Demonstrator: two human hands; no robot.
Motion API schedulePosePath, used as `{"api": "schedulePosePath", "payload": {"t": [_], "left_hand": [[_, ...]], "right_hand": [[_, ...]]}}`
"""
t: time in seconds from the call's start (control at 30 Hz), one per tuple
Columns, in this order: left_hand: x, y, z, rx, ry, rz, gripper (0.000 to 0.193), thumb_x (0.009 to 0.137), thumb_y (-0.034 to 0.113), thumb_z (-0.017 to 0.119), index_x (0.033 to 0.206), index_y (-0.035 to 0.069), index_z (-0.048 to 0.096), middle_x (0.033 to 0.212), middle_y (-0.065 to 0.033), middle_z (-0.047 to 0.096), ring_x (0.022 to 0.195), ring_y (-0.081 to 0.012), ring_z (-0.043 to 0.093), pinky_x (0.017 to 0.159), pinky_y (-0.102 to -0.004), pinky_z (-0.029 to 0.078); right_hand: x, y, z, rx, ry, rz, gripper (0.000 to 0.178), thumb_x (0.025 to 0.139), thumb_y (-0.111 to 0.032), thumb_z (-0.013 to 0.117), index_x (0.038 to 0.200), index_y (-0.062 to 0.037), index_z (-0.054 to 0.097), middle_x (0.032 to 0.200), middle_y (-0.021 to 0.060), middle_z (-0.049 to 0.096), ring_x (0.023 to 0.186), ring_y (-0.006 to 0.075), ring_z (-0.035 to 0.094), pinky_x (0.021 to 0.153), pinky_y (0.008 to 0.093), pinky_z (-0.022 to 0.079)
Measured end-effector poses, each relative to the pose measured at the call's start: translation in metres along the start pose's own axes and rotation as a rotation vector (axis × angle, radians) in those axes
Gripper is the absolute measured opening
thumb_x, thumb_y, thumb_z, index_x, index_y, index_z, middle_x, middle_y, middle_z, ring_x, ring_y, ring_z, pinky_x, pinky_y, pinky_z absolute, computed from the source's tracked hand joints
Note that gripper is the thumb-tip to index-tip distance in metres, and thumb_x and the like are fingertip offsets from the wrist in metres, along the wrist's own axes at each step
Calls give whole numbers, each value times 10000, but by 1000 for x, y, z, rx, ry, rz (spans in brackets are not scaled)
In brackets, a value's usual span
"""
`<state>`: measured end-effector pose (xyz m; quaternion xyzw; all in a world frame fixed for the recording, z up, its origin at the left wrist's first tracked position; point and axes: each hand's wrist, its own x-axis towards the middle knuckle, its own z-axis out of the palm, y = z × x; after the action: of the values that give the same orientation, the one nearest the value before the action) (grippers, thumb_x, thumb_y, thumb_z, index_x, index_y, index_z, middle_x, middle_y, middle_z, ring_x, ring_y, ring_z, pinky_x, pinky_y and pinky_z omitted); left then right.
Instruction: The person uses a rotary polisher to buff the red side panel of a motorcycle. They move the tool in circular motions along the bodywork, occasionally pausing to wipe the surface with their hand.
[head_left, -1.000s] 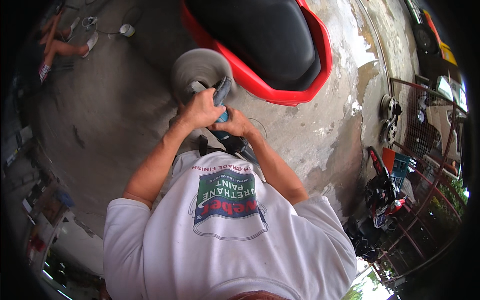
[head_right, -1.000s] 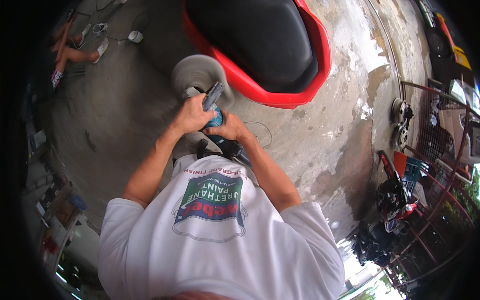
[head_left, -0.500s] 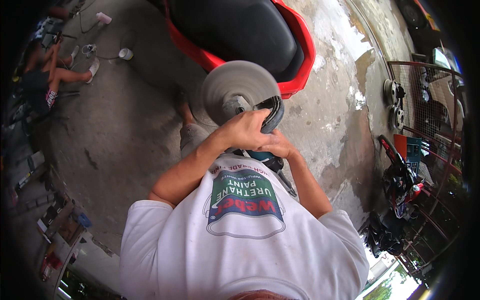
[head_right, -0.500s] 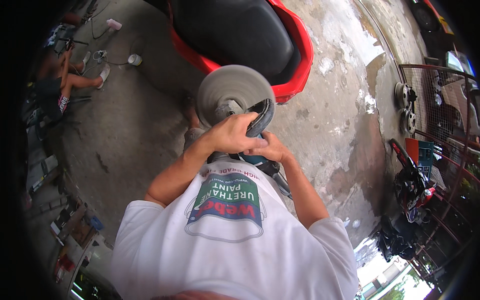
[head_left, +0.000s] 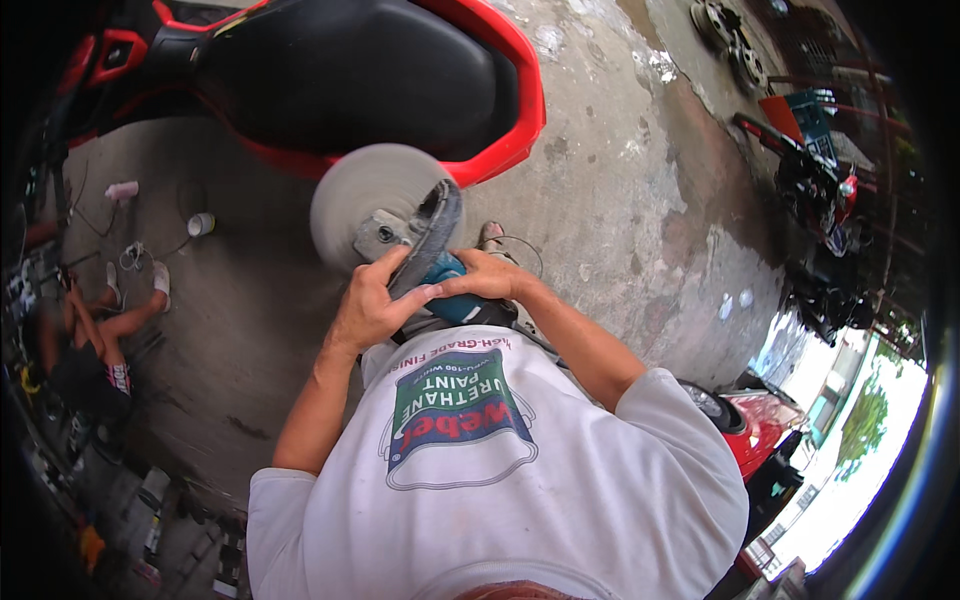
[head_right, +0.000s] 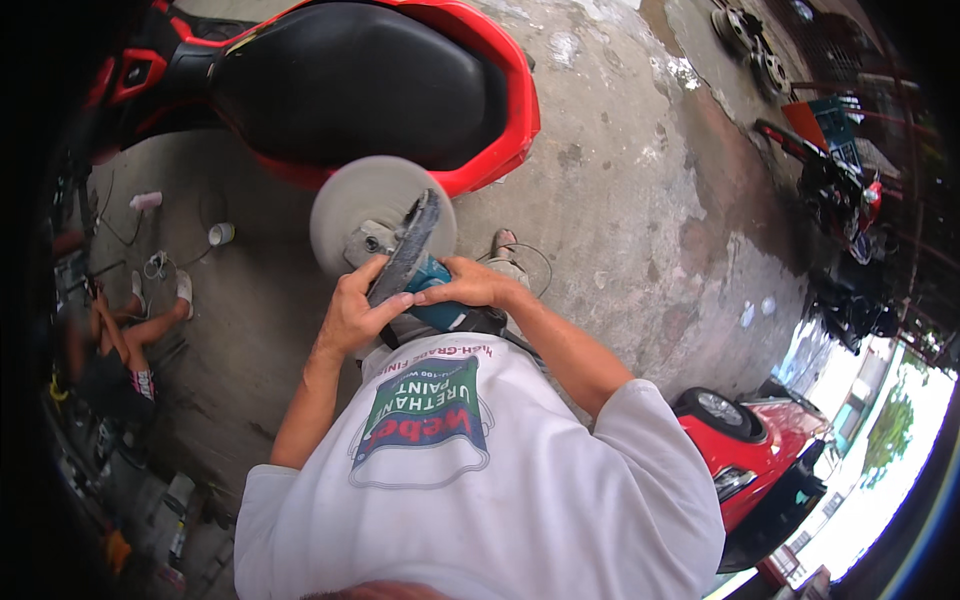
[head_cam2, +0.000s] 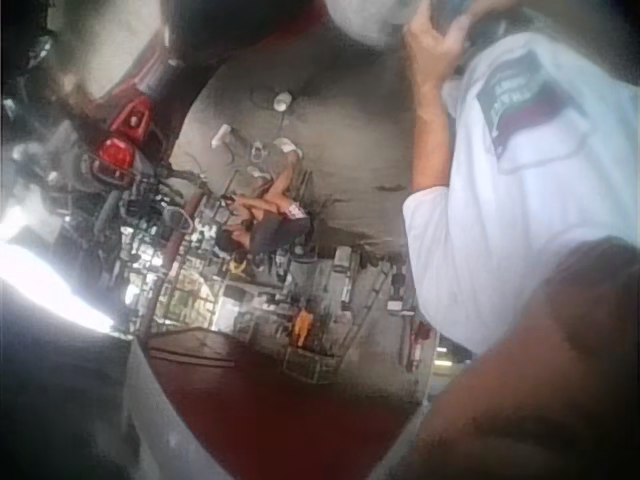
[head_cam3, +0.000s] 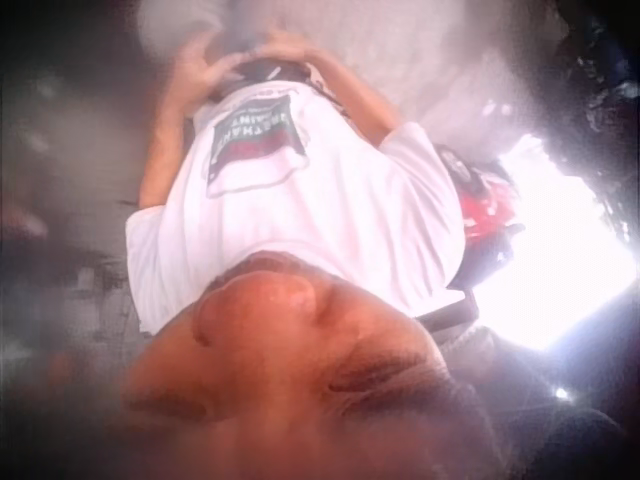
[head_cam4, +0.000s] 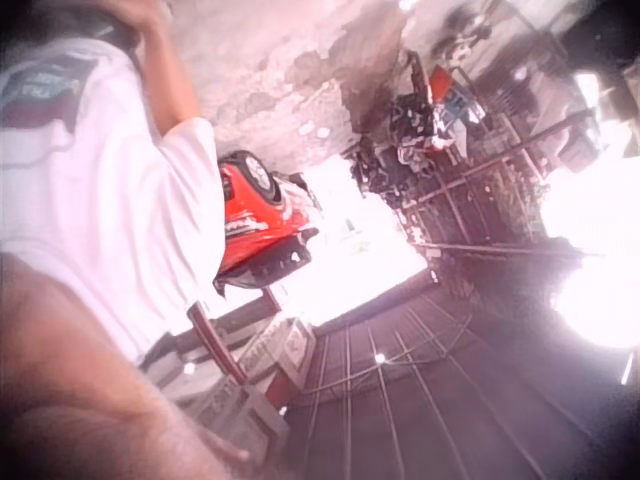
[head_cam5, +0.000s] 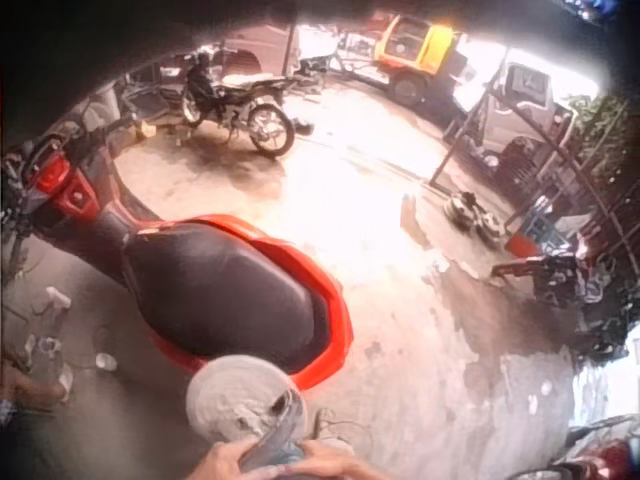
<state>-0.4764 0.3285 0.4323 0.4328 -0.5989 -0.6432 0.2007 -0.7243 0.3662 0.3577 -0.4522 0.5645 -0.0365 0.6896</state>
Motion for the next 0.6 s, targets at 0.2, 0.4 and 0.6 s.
{"api": "schedulePosePath", "payload": {"t": [0.2, 0.4, 0.6], "left_hand": [[75, 68, 63, 167, -180, 82, 450, 895, 193, 816, 1254, -55, 704, 1046, -158, 764, 973, -206, 712, 925, -366, 561], [120, 112, 80, 164, -130, -17, 374, 903, 193, 798, 1189, -34, 719, 897, -48, 710, 777, -112, 626, 687, -295, 513], [66, 92, 79, 139, 7, -279, 379, 885, 189, 807, 1190, -23, 731, 882, -30, 685, 704, -106, 607, 635, -285, 484]], "right_hand": [[-47, 66, -65, 291, 58, -71, 906, 836, -579, 820, 1454, 55, 627, 1293, 240, 726, 1161, 281, 724, 1009, 377, 556], [-57, 17, -131, 438, -90, -146, 865, 881, -566, 825, 1382, 117, 648, 1184, 215, 759, 1022, 262, 771, 899, 347, 615], [-25, 36, -82, 363, -307, -114, 973, 803, -674, 843, 1341, 123, 693, 1247, 235, 754, 1088, 285, 759, 943, 367, 593]]}}
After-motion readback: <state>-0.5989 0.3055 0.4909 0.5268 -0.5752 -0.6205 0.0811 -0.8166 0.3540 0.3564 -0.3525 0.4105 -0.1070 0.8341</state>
